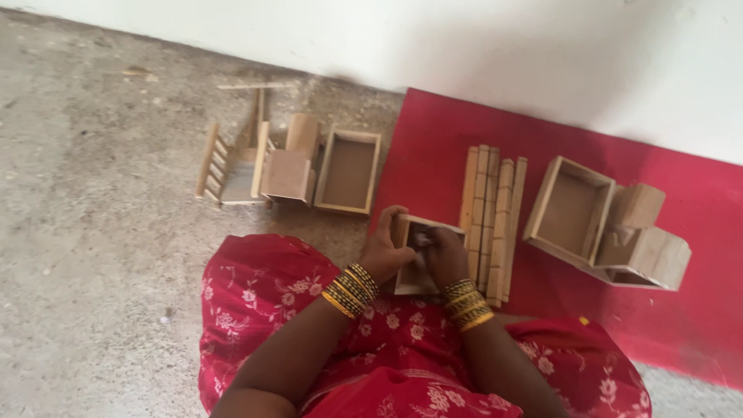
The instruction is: The person sits on the floor and wipes various small wooden furniture parts, including a miniature chair, drawer boxes, and cylindrical dowels, using a cloth. The person handles each item individually, wiping surfaces and placing them aside.
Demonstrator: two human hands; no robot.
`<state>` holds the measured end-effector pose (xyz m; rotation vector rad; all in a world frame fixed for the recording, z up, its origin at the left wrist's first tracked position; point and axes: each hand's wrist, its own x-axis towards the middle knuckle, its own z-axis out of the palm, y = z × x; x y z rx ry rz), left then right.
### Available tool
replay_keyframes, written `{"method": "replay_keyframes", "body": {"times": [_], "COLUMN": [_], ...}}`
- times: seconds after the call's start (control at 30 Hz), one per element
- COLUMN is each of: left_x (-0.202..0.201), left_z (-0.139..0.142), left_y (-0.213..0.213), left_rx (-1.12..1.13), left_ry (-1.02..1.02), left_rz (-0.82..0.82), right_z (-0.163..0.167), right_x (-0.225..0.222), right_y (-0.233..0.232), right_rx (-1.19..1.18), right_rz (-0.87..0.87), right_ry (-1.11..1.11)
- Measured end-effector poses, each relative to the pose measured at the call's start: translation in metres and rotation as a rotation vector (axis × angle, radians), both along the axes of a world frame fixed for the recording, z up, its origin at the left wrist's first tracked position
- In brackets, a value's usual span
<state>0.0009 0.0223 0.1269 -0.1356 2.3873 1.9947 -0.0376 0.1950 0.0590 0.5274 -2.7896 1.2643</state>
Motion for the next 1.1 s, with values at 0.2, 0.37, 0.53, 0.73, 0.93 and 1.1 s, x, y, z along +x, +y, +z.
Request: {"method": "replay_keyframes", "body": {"times": [0.2, 0.37, 0.53, 0.73, 0.93, 1.1], "left_x": [-0.009, -0.056, -0.098, -0.114, -0.119, -0.118], "left_z": [-0.035, -0.064, -0.042, -0.018, -0.048, -0.082], "left_y": [-0.016, -0.057, -0.057, -0.057, -0.072, -0.087], "left_rx": [0.172, 0.699, 1.021, 1.058, -0.768, -1.226], "left_ry": [-0.106, 0.038, -0.101, -0.126, -0.907, -0.987], "left_rz": [0.261, 0.872, 1.273, 1.444, 0.439, 0.206], "right_z": [-0.011, 0.022, 0.039, 0.034, 0.059, 0.09], "right_x": [-0.008, -0.024, -0.036, -0.039, -0.058, -0.061], "right_y": [0.019, 0.044, 0.058, 0.061, 0.107, 0.173], "right_rx": [0.005, -0.272, -1.277, -1.386, -1.506, -1.688], "right_rz": [-0.119, -0.399, -0.439, -0.482, -0.51, -0.557], "right_ry": [-0.285, -0.086, -0.249, -0.274, -0.066, 0.167]}}
